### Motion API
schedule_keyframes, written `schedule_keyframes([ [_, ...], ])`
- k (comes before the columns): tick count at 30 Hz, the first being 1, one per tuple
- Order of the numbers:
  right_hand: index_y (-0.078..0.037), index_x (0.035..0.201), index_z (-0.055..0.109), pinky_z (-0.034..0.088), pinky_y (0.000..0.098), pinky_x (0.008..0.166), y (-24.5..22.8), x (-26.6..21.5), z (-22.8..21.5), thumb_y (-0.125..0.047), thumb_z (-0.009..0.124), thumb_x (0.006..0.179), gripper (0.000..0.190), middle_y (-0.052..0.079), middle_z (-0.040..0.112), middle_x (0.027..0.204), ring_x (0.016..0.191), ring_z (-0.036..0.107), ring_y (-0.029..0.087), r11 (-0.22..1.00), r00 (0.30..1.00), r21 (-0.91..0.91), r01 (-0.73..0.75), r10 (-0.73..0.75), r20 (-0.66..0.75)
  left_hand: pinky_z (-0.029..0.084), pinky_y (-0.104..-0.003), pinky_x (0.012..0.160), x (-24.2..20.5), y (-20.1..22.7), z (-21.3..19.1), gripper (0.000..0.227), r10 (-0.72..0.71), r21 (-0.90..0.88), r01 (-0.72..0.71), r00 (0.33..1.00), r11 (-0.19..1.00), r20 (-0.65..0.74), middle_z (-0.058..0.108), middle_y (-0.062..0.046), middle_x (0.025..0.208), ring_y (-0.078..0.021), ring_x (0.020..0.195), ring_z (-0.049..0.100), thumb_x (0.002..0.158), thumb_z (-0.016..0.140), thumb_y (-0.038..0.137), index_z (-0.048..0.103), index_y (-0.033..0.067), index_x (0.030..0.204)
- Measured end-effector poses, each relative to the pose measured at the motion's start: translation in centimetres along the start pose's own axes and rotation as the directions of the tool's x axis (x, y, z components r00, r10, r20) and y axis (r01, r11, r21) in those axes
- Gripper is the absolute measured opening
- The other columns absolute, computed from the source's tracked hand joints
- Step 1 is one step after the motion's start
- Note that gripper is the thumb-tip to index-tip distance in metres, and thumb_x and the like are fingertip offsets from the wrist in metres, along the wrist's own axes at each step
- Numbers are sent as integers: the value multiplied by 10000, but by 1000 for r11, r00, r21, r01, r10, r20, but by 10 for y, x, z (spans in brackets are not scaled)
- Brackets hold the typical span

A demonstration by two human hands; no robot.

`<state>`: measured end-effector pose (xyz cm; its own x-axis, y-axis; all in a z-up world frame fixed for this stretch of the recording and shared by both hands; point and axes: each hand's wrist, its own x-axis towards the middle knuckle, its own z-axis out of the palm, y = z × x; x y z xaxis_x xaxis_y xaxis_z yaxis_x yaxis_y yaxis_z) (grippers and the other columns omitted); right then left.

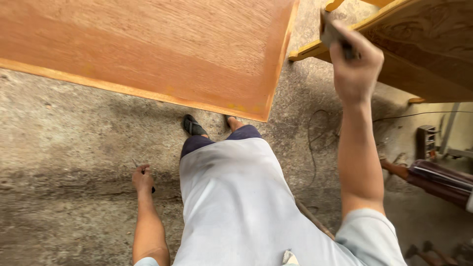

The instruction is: The person uses a putty knife to scoop wood stain from a can and applies it to a metal scraper. They then spread the stain onto the surface and edges of a wooden board using the scraper, repeatedly reloading the tool from the can.

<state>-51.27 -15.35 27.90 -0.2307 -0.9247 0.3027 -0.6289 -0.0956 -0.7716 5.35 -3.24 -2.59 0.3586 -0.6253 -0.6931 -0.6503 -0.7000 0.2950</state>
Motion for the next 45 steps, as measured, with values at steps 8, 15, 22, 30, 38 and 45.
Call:
schedule_keyframes([
  [8, -22, 1332, 685, 620, 267, 832, 10, -23, 50, 76, 653, 1037, 312, 152, 735, 1232, 986, 729, 167, 979, 1000, 201, -20, 18, 14, 545, -442, 793, 6, 6, -17, 203, 95, -86, -104, 990, 991, -108, 742, -139, 1059, -290, 942, 704, 1028, 640, 195, 757, 100, 1165],
  [15, -83, 1230, 710, 651, 304, 884, -74, -146, 30, 92, 703, 888, 384, 142, 738, 1237, 1090, 742, 245, 981, 937, 192, -24, -45, 347, 543, -442, 779, -2, 8, -8, 228, 209, 48, -205, 973, 978, -101, 744, -159, 1005, -269, 860, 682, 988, 658, 116, 779, 115, 1182],
  [22, 66, 1240, 714, 550, 243, 824, -29, -155, 9, 120, 732, 934, 311, 115, 736, 1070, 911, 664, 139, 750, 870, 507, -425, 494, -2, 463, -378, 561, -15, 32, -16, 415, -93, -692, 72, 996, 718, 7, 661, -132, 975, -159, 628, 507, 1066, 461, -26, 670, 132, 1388],
  [30, 87, 1208, 696, 549, 292, 987, 70, -77, -25, 97, 731, 927, 283, 99, 728, 1111, 1018, 676, 155, 617, 905, 750, -238, 422, -61, 436, -331, 550, -91, 88, -40, 304, -79, -562, -108, 952, 820, -297, 704, -97, 1081, -163, 661, 528, 1062, 492, 16, 716, 31, 1267],
  [38, 91, 1199, 698, 523, 287, 866, 144, 49, -74, -34, 708, 938, 290, 111, 713, 1041, 943, 648, 178, 833, 931, 417, -364, 328, 158, 535, -368, 897, -209, 196, 43, 223, 60, -201, -193, 848, 960, -527, 762, -167, 1091, -253, 998, 710, 985, 615, 35, 756, 24, 1157],
  [45, 50, 1248, 674, 639, 347, 941, 176, 145, 2, -77, 684, 1009, 271, 151, 733, 1119, 1026, 720, 236, 703, 989, 697, -145, 80, 125, 555, -354, 925, -278, 256, 139, 300, -103, -399, -16, 956, 917, -276, 795, -128, 1074, -239, 1015, 749, 972, 523, 32, 756, 65, 1158],
])
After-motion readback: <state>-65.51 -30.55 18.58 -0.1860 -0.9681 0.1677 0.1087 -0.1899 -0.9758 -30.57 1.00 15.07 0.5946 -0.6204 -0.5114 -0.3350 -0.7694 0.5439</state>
